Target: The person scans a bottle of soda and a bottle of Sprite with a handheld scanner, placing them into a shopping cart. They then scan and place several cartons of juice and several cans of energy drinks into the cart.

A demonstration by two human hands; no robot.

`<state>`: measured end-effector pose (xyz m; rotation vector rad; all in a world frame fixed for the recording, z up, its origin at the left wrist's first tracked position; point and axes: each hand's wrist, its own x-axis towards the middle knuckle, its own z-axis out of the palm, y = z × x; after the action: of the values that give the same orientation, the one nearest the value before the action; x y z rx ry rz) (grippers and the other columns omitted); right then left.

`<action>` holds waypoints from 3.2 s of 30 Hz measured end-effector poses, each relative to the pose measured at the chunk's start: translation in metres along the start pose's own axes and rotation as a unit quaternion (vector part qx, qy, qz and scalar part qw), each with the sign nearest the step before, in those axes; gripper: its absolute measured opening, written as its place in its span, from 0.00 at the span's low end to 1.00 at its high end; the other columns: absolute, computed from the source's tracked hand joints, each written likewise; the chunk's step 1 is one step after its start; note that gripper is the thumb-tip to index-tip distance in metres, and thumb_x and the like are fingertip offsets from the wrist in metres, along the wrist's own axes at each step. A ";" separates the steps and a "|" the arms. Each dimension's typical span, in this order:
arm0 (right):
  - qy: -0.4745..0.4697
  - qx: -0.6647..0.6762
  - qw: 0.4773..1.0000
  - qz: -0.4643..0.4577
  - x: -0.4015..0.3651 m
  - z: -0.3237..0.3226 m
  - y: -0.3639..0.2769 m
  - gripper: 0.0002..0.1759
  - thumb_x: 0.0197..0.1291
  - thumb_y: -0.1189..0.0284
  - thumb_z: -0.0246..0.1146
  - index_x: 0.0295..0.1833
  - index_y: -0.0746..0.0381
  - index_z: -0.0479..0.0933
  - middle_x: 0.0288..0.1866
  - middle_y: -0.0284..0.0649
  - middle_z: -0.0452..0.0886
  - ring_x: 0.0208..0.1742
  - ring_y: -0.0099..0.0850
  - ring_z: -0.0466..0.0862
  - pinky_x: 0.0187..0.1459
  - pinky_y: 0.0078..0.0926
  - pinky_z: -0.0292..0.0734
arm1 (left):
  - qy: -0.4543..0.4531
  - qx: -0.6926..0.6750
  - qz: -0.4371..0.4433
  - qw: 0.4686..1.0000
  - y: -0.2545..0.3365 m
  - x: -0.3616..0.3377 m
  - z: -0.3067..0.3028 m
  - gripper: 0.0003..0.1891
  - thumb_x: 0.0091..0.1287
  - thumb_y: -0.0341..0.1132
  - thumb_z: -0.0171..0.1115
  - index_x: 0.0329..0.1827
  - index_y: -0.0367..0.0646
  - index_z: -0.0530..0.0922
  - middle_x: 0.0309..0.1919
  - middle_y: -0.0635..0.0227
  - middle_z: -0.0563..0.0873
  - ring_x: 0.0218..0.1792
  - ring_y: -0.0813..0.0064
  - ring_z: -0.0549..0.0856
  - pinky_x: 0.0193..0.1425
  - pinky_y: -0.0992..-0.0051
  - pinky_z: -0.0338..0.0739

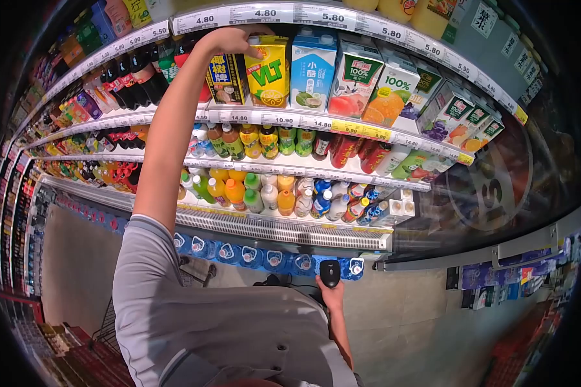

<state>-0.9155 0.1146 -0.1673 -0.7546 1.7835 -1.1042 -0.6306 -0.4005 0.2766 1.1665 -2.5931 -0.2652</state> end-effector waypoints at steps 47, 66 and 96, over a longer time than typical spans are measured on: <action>-0.511 -0.158 0.843 -0.056 -0.178 -0.040 0.141 0.14 0.57 0.69 0.79 0.45 0.64 0.87 0.38 0.35 0.89 0.38 0.24 0.87 0.43 0.27 0.82 | 0.116 -0.103 -0.774 0.614 0.399 -0.951 0.563 0.28 0.62 0.45 0.69 0.63 0.39 0.79 0.60 0.43 0.82 0.63 0.45 0.80 0.69 0.56 0.75; -0.520 -0.262 0.769 -0.263 -0.384 0.036 0.112 0.17 0.60 0.62 0.77 0.45 0.64 0.86 0.37 0.40 0.90 0.39 0.25 0.87 0.45 0.29 0.82 | 0.216 -0.097 -0.632 0.738 0.303 -1.044 0.497 0.28 0.63 0.34 0.67 0.67 0.36 0.73 0.64 0.40 0.75 0.63 0.39 0.77 0.66 0.50 0.75; -0.658 -0.242 0.646 -0.302 -0.274 0.489 0.055 0.23 0.50 0.70 0.72 0.54 0.63 0.82 0.44 0.53 0.87 0.49 0.53 0.87 0.49 0.44 0.81 | 0.029 0.079 -0.778 0.622 0.085 -1.074 0.394 0.29 0.73 0.63 0.52 0.47 0.46 0.86 0.43 0.53 0.89 0.47 0.47 0.87 0.59 0.48 0.74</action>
<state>-0.3592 0.1835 -0.2238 -1.9227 0.4507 -0.1111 -0.1408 0.4839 -0.2665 3.0097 -0.7720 -0.2661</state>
